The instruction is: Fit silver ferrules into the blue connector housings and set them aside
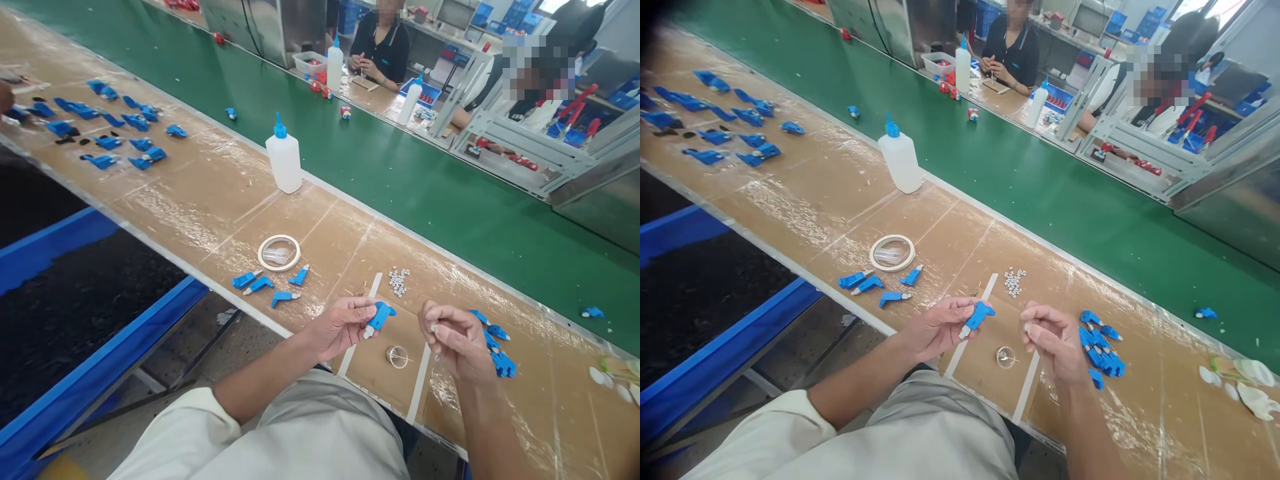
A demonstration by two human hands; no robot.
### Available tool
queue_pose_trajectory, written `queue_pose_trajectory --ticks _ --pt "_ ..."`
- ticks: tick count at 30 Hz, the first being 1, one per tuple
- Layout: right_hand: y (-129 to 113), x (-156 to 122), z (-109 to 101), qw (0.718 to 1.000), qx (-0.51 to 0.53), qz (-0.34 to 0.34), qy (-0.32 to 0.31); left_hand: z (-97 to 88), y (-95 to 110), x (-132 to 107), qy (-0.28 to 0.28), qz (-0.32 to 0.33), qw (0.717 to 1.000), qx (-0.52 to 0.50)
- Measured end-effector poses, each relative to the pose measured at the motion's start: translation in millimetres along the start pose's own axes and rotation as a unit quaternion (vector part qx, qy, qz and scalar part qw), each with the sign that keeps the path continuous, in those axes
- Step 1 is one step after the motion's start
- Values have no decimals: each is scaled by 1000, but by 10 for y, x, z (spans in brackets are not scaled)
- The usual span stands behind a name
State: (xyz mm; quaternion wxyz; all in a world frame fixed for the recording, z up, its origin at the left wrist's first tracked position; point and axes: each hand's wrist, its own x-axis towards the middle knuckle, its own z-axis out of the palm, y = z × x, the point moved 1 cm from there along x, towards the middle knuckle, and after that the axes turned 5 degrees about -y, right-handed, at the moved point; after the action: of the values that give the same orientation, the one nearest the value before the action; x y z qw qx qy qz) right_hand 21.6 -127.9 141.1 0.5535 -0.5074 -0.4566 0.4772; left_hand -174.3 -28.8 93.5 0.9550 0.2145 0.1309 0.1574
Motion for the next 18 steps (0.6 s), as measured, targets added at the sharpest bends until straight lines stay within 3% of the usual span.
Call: queue_pose_trajectory --ticks 3,9,18 --pt "53 -217 86 997 79 4 24 39 -50 14 -1 -19 1000 8" --pt "209 -435 126 991 125 23 45 65 -152 28 -7 -42 999 14" --pt "295 -602 132 991 88 28 100 123 -237 81 -11 -61 998 19"
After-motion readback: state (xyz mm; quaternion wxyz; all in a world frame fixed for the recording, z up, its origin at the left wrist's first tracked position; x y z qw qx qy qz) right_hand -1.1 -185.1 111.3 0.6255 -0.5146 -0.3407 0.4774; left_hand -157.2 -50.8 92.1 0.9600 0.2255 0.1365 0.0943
